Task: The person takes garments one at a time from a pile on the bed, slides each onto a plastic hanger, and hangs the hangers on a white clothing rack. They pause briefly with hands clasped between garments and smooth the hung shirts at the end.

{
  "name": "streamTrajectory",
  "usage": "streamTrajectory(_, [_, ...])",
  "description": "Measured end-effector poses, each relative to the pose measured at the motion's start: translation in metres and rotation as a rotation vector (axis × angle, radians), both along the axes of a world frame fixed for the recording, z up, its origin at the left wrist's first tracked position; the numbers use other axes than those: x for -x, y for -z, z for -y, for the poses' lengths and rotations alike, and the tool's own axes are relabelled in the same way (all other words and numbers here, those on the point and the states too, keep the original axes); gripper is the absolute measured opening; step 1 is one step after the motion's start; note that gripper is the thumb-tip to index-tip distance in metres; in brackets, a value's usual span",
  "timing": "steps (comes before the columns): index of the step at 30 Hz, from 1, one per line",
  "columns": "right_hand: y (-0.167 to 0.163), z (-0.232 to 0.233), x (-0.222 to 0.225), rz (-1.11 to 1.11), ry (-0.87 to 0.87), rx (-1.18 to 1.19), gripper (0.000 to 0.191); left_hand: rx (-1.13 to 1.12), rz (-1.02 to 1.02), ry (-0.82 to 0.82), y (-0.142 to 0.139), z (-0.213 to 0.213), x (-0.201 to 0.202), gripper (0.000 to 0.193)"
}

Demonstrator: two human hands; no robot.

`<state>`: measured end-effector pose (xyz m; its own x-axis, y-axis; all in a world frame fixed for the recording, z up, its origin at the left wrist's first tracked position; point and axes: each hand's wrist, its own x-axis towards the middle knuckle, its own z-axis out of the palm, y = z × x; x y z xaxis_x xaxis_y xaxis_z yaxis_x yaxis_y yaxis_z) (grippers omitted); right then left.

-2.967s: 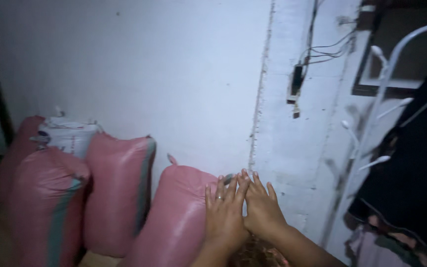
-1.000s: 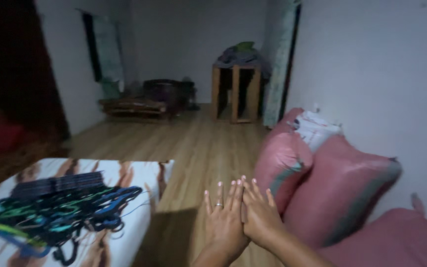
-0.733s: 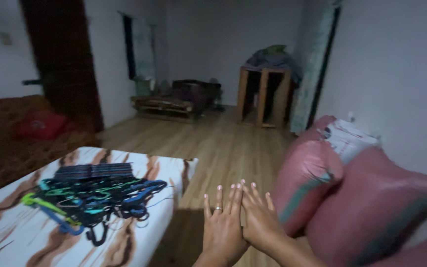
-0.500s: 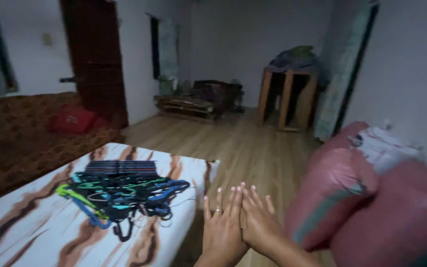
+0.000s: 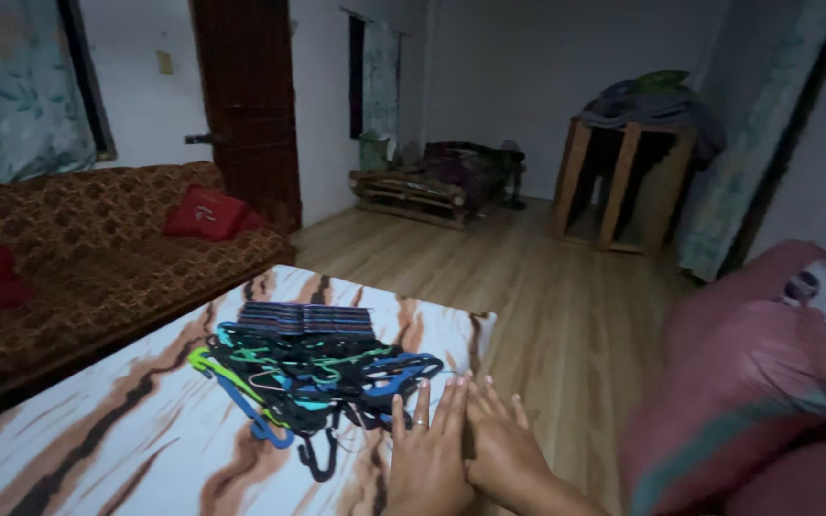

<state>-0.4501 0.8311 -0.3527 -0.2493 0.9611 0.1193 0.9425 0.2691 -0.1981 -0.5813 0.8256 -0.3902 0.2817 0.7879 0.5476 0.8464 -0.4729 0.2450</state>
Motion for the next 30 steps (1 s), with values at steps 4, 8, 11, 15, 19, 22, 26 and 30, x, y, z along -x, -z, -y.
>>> streamTrajectory(4, [0.016,-0.029,0.033,-0.046,-0.043,-0.031,0.106,-0.005,0.02,0.001,0.007,-0.016,0.038,0.11])
streamTrajectory(8, [0.039,-0.048,0.062,-0.009,-0.053,0.007,0.099,0.201,-0.002,-0.048,0.016,-0.023,0.068,0.116])
streamTrajectory(11, [0.055,-0.059,0.078,-0.019,-0.081,0.021,0.095,0.108,0.014,-0.079,0.028,-0.025,0.083,0.112])
streamTrajectory(15, [0.078,-0.072,0.089,-0.017,-0.146,0.07,0.082,0.315,0.038,-0.101,0.042,-0.031,0.097,0.109])
streamTrajectory(19, [0.11,-0.09,0.083,-0.006,-0.196,0.205,0.083,0.558,-0.022,-0.134,0.061,-0.041,0.101,0.105])
streamTrajectory(22, [0.139,-0.11,0.073,0.058,-0.17,0.279,0.074,0.522,0.044,-0.143,0.081,-0.05,0.104,0.094])
streamTrajectory(26, [0.164,-0.143,0.049,0.136,-0.187,0.195,0.055,0.51,0.1,-0.228,0.094,-0.064,0.104,0.083])
streamTrajectory(30, [0.17,-0.171,0.028,0.045,-0.001,0.226,0.037,0.654,0.124,-0.284,0.088,-0.075,0.1,0.08])
